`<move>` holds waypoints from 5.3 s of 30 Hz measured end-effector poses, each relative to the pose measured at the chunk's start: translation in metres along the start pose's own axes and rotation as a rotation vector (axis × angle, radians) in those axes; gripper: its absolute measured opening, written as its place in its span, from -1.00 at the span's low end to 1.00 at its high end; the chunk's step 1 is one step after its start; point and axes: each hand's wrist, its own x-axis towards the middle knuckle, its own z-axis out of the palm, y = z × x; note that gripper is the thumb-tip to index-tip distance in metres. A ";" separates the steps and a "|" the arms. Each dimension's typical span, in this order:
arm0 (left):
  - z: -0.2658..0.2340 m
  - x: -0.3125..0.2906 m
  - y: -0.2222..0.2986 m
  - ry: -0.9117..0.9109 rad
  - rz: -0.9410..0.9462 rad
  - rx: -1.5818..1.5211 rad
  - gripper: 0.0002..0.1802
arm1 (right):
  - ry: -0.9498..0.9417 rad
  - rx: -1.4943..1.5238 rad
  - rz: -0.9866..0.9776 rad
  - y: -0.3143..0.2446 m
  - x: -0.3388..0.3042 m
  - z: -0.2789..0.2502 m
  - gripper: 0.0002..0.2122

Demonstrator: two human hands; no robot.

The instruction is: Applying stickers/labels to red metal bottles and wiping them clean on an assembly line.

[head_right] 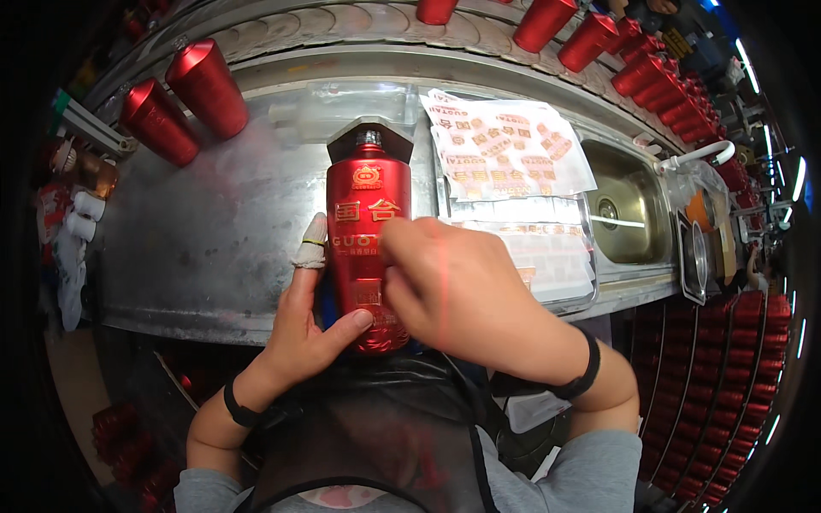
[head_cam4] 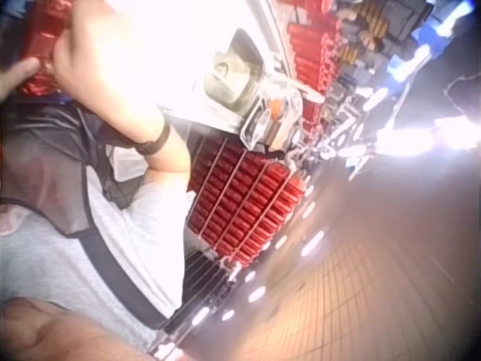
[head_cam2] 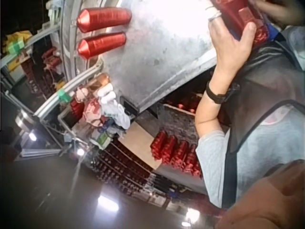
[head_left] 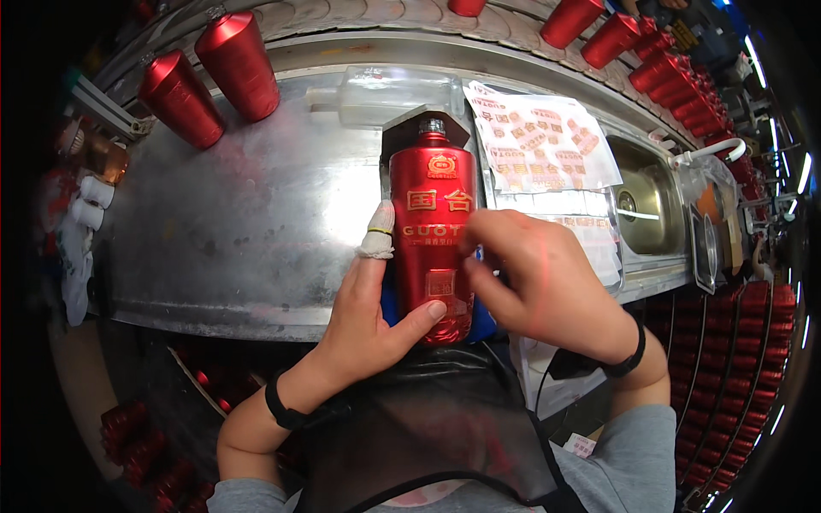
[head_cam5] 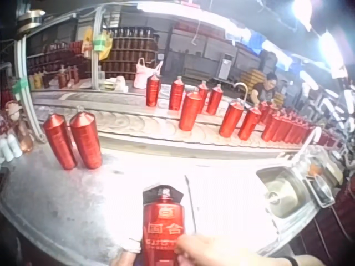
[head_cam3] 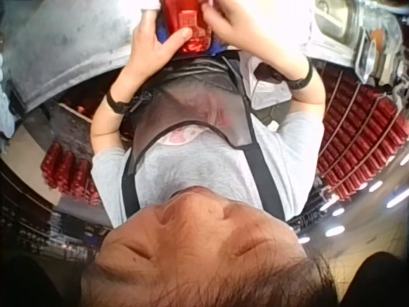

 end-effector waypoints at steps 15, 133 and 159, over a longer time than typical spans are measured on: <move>0.008 0.000 -0.003 -0.014 -0.076 -0.293 -0.01 | 0.146 0.707 0.522 0.018 -0.046 0.056 -0.54; -0.002 -0.012 -0.014 -0.018 -0.124 -0.389 -0.07 | 0.326 1.080 0.710 0.039 -0.053 0.053 -0.88; 0.005 -0.016 -0.012 0.034 -0.028 -0.204 -0.01 | 0.426 0.006 -0.157 -0.006 -0.022 0.022 -0.73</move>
